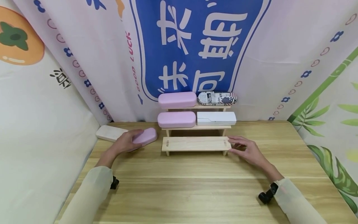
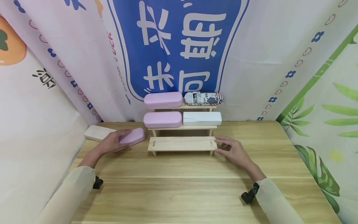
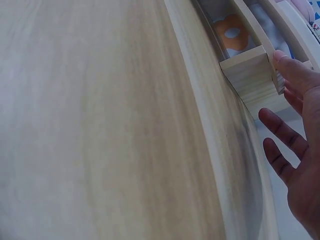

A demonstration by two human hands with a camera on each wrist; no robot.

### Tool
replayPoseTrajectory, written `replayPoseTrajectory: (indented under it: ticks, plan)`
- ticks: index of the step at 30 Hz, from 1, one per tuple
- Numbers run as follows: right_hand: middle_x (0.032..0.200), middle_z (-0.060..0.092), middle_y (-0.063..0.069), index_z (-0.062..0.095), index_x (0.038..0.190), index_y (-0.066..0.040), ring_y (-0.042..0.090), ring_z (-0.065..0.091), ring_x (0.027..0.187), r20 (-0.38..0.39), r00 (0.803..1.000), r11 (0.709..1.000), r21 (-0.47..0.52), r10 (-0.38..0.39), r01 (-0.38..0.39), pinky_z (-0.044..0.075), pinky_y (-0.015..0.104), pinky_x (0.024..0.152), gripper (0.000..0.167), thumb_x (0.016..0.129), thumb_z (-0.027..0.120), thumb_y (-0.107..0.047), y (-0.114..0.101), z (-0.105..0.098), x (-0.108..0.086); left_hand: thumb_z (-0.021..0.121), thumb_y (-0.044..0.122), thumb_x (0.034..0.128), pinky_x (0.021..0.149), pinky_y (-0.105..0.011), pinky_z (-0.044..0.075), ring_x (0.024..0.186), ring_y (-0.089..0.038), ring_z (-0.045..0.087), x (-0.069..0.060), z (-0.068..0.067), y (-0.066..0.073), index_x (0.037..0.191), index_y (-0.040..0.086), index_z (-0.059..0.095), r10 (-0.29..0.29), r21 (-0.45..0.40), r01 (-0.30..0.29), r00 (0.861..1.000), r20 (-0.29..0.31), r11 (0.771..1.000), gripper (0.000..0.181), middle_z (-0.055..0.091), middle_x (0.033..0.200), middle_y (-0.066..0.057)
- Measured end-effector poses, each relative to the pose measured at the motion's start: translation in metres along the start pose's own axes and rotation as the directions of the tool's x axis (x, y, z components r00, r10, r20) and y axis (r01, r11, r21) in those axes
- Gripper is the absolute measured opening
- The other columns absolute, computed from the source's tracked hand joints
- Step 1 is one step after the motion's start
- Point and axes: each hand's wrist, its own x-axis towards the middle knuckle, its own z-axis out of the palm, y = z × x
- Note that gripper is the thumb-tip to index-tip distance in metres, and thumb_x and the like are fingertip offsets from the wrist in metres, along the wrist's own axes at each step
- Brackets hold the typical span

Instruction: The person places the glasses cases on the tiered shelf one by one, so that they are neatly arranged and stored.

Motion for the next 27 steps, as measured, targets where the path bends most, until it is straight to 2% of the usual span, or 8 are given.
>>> replayPoseTrajectory:
  ticks: [4,12,16,24,27]
  plan:
    - [0.144,0.066,0.012,0.075,0.131,-0.009,0.025,0.072,0.094,-0.004,1.0,1.0,0.013,0.001,-0.001,0.062,0.032,0.081,0.045,0.088,0.086,-0.009,0.0027,0.0007,-0.0005,0.087,0.019,0.0887,0.11,-0.062,0.047,0.133,-0.049,0.057,0.0026,0.0022,-0.002,0.146,-0.008,0.056,-0.019,-0.015,0.019,1.0,0.003,1.0,0.07,0.058,0.147,-0.031]
    - [0.145,0.065,0.015,0.074,0.131,-0.004,0.032,0.073,0.093,-0.018,1.0,0.999,0.048,0.001,-0.001,0.063,0.038,0.08,0.046,0.086,0.086,-0.002,0.0049,0.0029,-0.0016,0.088,0.017,0.0868,0.104,-0.06,0.05,0.128,-0.047,0.061,0.0054,0.0035,-0.0046,0.146,-0.007,0.057,-0.037,-0.004,0.037,0.999,0.003,0.999,0.071,0.06,0.144,-0.031]
    - [0.145,0.066,0.013,0.074,0.131,-0.006,0.027,0.074,0.094,-0.017,1.0,0.999,0.035,0.003,-0.002,0.063,0.036,0.081,0.046,0.087,0.086,-0.004,0.0052,0.0024,-0.0017,0.089,0.017,0.0859,0.102,-0.059,0.051,0.126,-0.046,0.063,0.0068,0.0029,-0.004,0.145,-0.006,0.059,-0.043,0.0,0.043,0.999,-0.004,0.999,0.07,0.061,0.143,-0.03]
    - [0.148,0.064,0.011,0.074,0.133,-0.01,0.017,0.073,0.094,0.003,1.0,0.998,0.056,0.013,-0.013,0.061,0.027,0.083,0.044,0.09,0.085,-0.012,0.002,0.0022,-0.0018,0.089,0.025,0.0855,0.099,-0.058,0.052,0.125,-0.043,0.064,0.0075,0.0016,-0.0004,0.147,0.001,0.06,-0.137,0.027,0.136,0.99,0.015,0.99,0.071,0.061,0.145,-0.027]
    - [0.148,0.064,0.009,0.074,0.133,-0.01,0.017,0.073,0.095,0.0,1.0,0.998,0.063,0.018,-0.018,0.061,0.027,0.083,0.044,0.09,0.085,-0.013,0.001,0.0015,-0.0017,0.089,0.026,0.0846,0.098,-0.059,0.053,0.124,-0.043,0.064,0.0076,0.0008,0.0005,0.147,0.003,0.061,-0.149,0.031,0.149,0.989,0.012,0.988,0.072,0.061,0.146,-0.026]
